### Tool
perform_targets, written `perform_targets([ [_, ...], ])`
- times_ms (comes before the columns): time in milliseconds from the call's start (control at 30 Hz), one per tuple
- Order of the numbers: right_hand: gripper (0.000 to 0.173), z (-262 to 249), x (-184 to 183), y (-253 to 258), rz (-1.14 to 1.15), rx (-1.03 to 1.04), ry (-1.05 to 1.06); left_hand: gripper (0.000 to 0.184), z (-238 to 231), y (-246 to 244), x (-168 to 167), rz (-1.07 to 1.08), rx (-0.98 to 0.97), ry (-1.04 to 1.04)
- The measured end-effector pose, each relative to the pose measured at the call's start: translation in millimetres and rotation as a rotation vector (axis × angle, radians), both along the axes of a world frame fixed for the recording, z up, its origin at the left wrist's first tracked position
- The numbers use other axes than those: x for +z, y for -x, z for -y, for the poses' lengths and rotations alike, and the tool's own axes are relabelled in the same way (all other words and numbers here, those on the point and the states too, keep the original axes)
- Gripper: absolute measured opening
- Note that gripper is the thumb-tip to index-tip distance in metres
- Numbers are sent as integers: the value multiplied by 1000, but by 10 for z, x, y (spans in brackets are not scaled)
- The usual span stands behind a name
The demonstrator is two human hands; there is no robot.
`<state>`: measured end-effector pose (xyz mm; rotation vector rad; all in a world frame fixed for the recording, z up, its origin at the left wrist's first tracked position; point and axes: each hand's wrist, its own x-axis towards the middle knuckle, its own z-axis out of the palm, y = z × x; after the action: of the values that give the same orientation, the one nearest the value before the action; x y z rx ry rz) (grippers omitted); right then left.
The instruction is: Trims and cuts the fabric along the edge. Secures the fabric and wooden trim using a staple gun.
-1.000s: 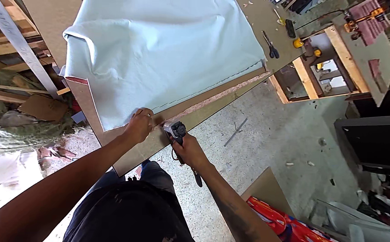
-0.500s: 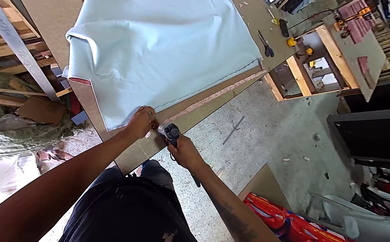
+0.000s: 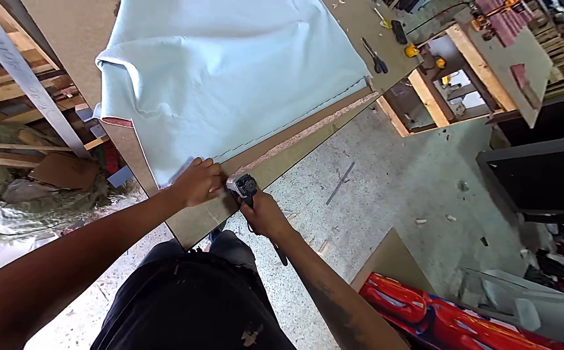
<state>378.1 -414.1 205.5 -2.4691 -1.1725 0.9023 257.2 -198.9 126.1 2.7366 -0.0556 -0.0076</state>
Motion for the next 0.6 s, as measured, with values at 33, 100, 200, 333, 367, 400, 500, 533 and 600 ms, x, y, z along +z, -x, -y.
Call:
perform_targets([
  [33,28,-3,5,13,-2,-12,9,26,-35,-19,-42,-43,-25,42],
  [100,29,0,10,47,4,-29,17,25,-121,-22,-110,-85,-62,162],
  [200,28,-2,13,81,17,-48,13,23,-222,13,-193,8,-58,323],
  [333,27,12,37,121,-2,-76,6,24,-235,52,-240,47,1,417],
  [367,27,13,27,129,-1,-79,-3,23,-254,49,-237,35,9,430],
  [400,27,34,8,140,0,-80,-18,22,-259,44,-236,24,12,443],
  [500,26,141,-102,187,-11,-90,-111,19,-295,21,-227,6,33,495],
  [533,25,181,-143,211,-14,-92,-146,18,-311,12,-244,19,42,521],
  [600,23,240,-203,281,-28,-100,-170,18,-329,7,-245,8,41,540],
])
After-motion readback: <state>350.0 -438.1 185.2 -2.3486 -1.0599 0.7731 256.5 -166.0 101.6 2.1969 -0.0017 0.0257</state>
